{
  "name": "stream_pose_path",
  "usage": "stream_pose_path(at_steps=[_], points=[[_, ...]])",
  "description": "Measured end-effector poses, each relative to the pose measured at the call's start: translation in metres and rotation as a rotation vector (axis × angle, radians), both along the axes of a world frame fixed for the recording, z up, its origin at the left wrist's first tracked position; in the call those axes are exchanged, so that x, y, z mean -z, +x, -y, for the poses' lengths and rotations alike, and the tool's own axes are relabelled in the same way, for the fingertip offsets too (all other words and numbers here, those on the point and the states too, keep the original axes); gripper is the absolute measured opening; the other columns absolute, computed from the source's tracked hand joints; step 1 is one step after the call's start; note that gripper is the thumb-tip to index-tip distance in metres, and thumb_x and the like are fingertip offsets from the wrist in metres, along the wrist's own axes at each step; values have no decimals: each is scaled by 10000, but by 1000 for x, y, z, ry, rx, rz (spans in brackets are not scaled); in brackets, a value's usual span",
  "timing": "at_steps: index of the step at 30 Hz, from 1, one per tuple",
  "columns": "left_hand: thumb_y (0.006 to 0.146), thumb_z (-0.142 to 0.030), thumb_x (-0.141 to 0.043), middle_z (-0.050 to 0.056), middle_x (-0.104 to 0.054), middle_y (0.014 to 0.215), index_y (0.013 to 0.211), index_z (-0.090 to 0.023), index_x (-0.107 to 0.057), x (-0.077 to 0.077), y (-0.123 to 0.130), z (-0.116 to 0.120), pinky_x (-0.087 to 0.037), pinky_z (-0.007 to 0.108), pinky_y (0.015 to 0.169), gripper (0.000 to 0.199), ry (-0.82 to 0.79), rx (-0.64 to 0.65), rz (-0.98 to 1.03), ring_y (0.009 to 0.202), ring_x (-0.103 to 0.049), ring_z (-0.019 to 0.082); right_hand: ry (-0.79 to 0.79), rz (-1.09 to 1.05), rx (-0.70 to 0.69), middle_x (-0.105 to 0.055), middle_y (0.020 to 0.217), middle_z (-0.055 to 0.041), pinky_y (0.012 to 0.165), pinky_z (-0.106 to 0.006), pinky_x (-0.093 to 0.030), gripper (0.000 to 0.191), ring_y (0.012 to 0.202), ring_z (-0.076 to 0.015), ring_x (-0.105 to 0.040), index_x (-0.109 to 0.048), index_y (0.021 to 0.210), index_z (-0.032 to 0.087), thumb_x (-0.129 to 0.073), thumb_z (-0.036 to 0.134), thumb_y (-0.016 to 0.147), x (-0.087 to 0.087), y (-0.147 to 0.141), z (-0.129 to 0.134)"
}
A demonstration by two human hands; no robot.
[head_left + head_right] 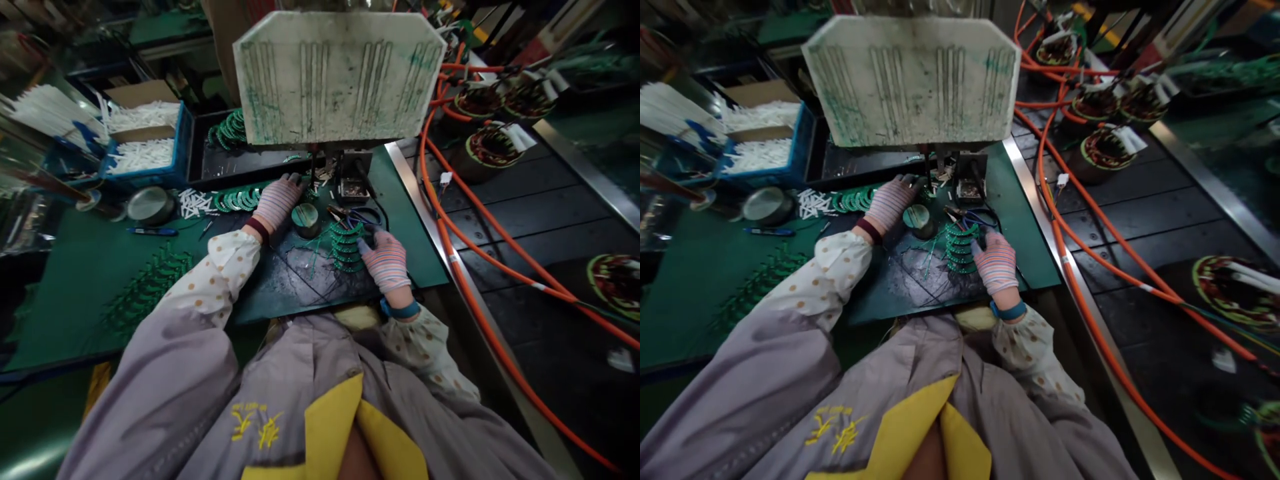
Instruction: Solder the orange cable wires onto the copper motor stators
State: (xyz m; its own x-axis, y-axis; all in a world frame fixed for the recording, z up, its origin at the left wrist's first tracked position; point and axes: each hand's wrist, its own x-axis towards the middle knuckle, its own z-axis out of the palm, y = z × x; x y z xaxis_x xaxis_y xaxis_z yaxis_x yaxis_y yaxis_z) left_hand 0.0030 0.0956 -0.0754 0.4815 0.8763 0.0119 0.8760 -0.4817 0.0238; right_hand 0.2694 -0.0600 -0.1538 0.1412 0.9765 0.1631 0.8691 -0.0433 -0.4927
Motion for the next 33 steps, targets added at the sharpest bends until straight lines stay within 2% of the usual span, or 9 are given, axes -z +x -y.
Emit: stream_pose_path(at_steps=[4,7,12,14,18,22,25,28,33], points=[[997,-17,-442,251,-619,1641,1669,-95,-570,-11,-23,20,-529,472,1238,689,-39,-2,198,1439,-661,343,45,-465,10,-867,1248,-168,1117,-518,-641,469,1142,-321,-812,-795,1306,162,-701,478,973,-9,2,2],[1076,-227,-518,224,-662,1602,1597,-84,-631,-24,-40,58,-479,490,1309,551,32,-67,481,1460,-652,355,147,-680,-9,-854,1303,-135,1140,-521,-632,537,1177,-304,-795,-778,1350,204,-768,573,961,-22,-6,1],[1084,-708,-628,135,-821,1297,1641,-130,-610,-47,-38,124,-631,409,1057,802,-331,18,733,1115,-793,318,335,-776,-16,-823,1305,-134,1206,-564,-589,632,1234,-318,-763,-755,1362,224,-804,701,949,-41,-51,1],[1055,-755,-660,124,-824,1300,1587,-132,-659,-54,-35,132,-620,401,1058,819,-288,-6,760,1137,-785,326,379,-755,3,-813,1307,-137,1210,-578,-587,655,1240,-325,-759,-740,1364,230,-797,734,950,-44,-72,7],[1135,-636,-599,107,-833,1228,1302,-161,-820,-71,-40,118,-607,399,1057,551,-114,-23,654,1143,-773,317,388,-753,-153,-801,1342,-129,1169,-557,-627,724,1239,-327,-771,-704,1417,240,-785,781,944,-53,-84,20],[1106,-434,-679,134,-802,1157,1339,-205,-850,-96,-36,90,-601,458,999,368,106,13,197,1130,-765,371,412,-610,-300,-801,1346,-135,1121,-524,-654,729,1194,-312,-782,-694,1464,218,-766,757,978,-75,-59,12],[1043,-260,-694,118,-792,1096,1347,-240,-857,-107,-17,70,-584,456,1003,346,67,133,11,1160,-757,387,422,-381,-328,-839,1274,-126,1141,-519,-640,608,1185,-315,-790,-759,1369,222,-700,723,1029,-88,-49,-6],[1002,-142,-634,75,-795,1089,1389,-266,-829,-106,-3,55,-561,413,1058,451,-12,261,-17,1182,-761,337,350,-218,-324,-864,1176,-118,1071,-492,-654,486,1108,-316,-802,-802,1277,210,-621,619,1087,-93,-54,-17],[968,-111,-576,73,-801,1197,1412,-259,-811,-91,-8,43,-546,418,1113,524,6,288,21,1269,-745,331,244,90,-198,-848,1029,-136,944,-429,-617,320,947,-303,-773,-819,1196,176,-558,319,1079,-101,-77,-16]])
